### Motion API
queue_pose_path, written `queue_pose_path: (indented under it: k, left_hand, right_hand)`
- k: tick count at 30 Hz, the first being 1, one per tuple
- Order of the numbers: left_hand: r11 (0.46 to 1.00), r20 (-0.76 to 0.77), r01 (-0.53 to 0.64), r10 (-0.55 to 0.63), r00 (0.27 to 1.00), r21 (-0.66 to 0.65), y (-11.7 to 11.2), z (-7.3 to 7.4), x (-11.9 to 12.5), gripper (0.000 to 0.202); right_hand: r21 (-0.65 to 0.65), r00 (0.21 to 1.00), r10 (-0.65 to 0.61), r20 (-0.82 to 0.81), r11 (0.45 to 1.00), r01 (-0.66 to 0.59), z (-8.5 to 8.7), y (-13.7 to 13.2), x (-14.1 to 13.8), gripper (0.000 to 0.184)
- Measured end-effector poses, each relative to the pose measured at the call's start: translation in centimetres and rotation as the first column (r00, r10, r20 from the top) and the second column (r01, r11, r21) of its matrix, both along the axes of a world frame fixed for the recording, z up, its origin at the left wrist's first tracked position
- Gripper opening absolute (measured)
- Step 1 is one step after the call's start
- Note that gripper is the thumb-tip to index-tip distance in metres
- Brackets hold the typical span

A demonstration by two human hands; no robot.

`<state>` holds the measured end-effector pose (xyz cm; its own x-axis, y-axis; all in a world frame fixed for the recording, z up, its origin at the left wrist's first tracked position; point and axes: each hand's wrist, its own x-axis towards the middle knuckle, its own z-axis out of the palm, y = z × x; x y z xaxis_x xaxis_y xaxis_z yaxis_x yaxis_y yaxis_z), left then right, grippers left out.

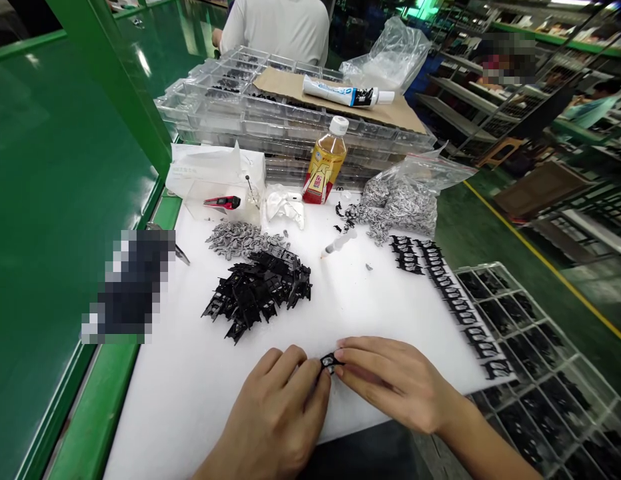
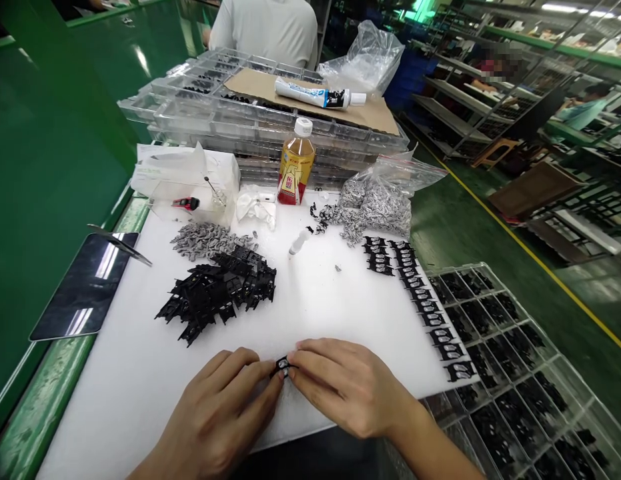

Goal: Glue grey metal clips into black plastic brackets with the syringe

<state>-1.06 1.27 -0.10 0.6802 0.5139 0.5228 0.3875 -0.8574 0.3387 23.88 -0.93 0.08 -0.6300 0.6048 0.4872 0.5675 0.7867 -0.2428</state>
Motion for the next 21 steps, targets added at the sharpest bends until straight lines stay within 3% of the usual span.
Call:
queue_pose_path:
  k: [12,21]
  left_hand:
    - [1.0,-0.003,-0.006,0.007,1.0,0.03,0.12,0.09,0.08,0.024]
    - [1.0,-0.02,-0.011,0.012,1.0,0.017,0.14,0.2,0.19,0.022]
  right_hand:
    - [-0.013,0.999,-0.026,-0.018,1.0,0.026,-0.14,-0.03,0.02,0.031]
    - [0.001,1.0,-0.013,-0.013,1.0,0.013,-0.01,0.04,-0.01,0.036]
